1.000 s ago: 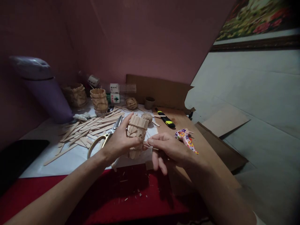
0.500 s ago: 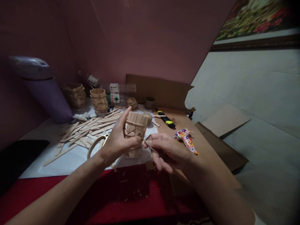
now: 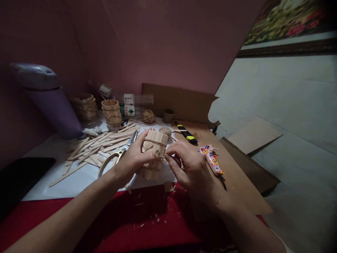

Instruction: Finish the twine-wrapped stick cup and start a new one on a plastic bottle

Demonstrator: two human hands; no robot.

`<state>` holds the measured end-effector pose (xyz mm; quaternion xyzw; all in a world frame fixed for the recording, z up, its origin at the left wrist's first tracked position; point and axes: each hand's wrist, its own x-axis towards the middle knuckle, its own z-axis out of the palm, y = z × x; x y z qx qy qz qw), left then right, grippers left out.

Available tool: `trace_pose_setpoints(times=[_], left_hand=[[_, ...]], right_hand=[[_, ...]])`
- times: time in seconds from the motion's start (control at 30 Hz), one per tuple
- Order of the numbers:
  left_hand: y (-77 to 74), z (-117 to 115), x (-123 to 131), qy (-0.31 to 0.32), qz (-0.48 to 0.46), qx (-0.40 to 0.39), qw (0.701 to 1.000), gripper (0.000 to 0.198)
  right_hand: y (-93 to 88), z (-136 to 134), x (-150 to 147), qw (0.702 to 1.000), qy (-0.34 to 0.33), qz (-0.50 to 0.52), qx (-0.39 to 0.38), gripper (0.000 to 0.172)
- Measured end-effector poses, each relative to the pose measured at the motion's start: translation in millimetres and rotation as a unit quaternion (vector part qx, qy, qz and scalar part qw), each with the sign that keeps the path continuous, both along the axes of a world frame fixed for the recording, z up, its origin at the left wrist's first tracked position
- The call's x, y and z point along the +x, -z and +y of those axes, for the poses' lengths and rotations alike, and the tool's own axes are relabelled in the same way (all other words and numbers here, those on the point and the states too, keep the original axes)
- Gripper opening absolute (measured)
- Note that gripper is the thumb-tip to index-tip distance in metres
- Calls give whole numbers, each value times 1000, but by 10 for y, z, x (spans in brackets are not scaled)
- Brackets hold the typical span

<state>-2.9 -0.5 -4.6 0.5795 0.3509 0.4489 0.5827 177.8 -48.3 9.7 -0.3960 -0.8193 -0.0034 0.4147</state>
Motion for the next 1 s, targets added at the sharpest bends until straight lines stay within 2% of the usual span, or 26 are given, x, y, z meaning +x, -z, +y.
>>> trace_pose_setpoints(times=[0.4,0.7,1.0], left_hand=[[4,7,-2,-21,14,1,1000,87],[-6,1,9,-31,20,9,999,88],[-15,-12,13,11,2,-18,1000,83]], right_hand=[[-42,-9,0,995,-31,33,-90,10],[-37,-19,9,999,4,-24,-39,11],[-51,-33,15,997,22,-72,-1,12]])
